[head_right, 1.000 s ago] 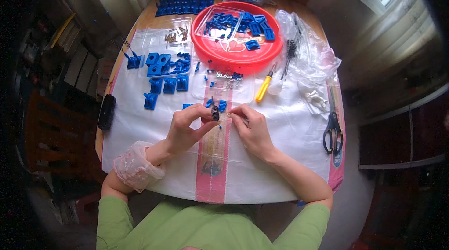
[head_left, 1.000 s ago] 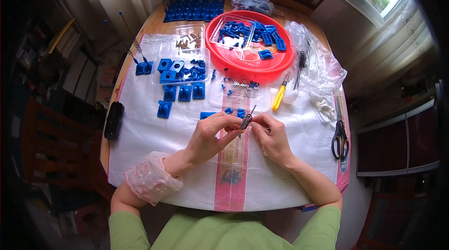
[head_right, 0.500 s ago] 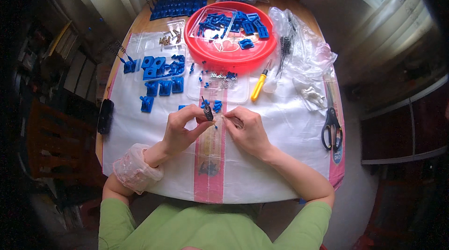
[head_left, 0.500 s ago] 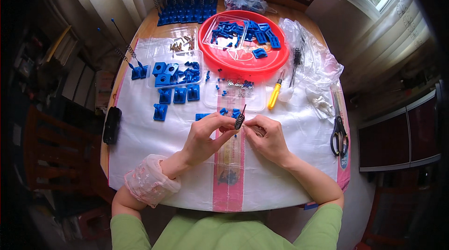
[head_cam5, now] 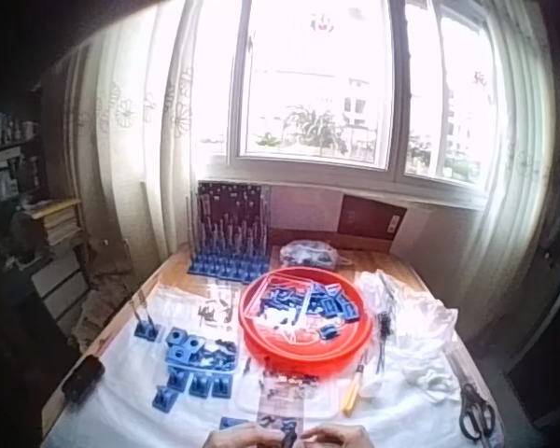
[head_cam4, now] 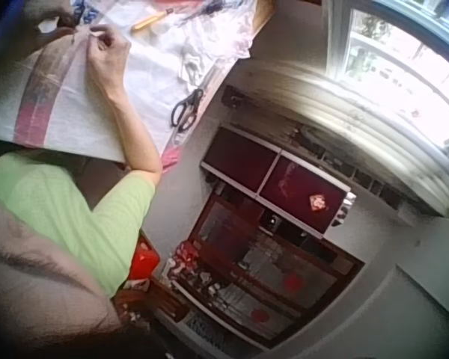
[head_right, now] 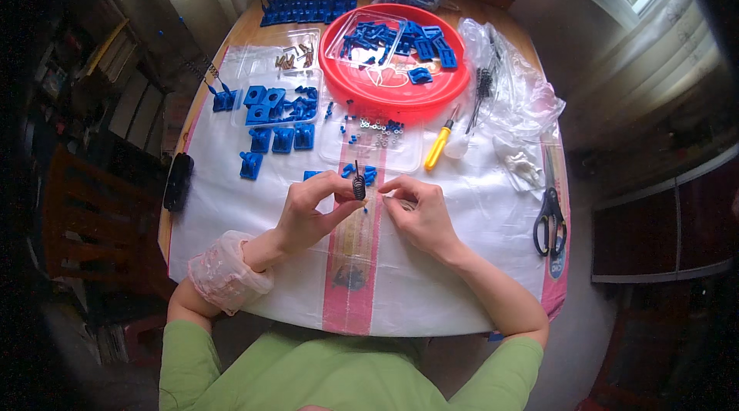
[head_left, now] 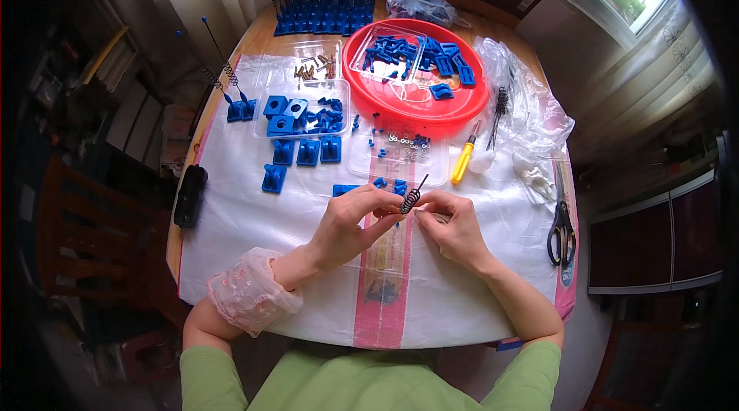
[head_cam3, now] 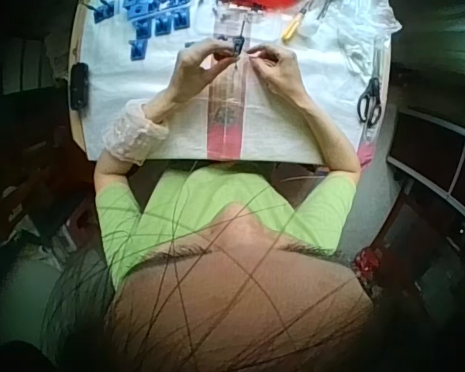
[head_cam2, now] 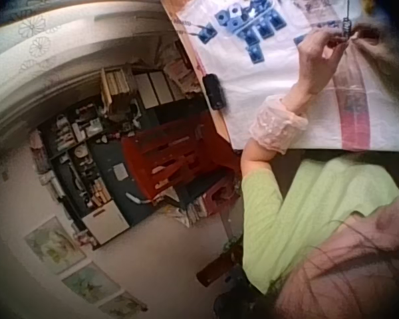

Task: Assembling small blue plastic housings with metal shafts and springs.

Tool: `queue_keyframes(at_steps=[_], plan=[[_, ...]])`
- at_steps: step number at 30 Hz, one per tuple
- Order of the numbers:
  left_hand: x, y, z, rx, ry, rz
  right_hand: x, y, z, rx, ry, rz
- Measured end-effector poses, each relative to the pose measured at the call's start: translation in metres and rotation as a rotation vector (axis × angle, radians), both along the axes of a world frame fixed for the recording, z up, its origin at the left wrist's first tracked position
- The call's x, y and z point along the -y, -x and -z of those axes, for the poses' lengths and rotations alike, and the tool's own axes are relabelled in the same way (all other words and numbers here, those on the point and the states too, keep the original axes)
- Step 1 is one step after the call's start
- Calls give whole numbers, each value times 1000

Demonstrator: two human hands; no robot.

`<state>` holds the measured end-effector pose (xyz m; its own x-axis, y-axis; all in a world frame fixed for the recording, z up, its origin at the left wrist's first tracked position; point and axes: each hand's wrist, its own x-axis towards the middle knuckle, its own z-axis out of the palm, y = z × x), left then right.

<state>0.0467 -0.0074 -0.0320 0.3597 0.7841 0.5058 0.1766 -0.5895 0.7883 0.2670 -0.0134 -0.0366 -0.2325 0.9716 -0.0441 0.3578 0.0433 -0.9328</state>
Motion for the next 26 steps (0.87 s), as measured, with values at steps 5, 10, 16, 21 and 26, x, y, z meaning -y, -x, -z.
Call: queue_keyframes(at_steps=[5,10,16,21,26], plan=[[0,0,-1,-7,8,-4,-2,-1,4,60,-165,-42],[0,-1,-3,-6,5,1,-1,-4,-1,300,-370,-84],[-1,-2,4,39,-22,-34,5,-3,-15,509,-434,-177],[-2,-2,2,32,-25,-18,0,-5,-5,389,-412,-145],[-1,2,1,7,3,0,5,6,-4,184,-245,-163]])
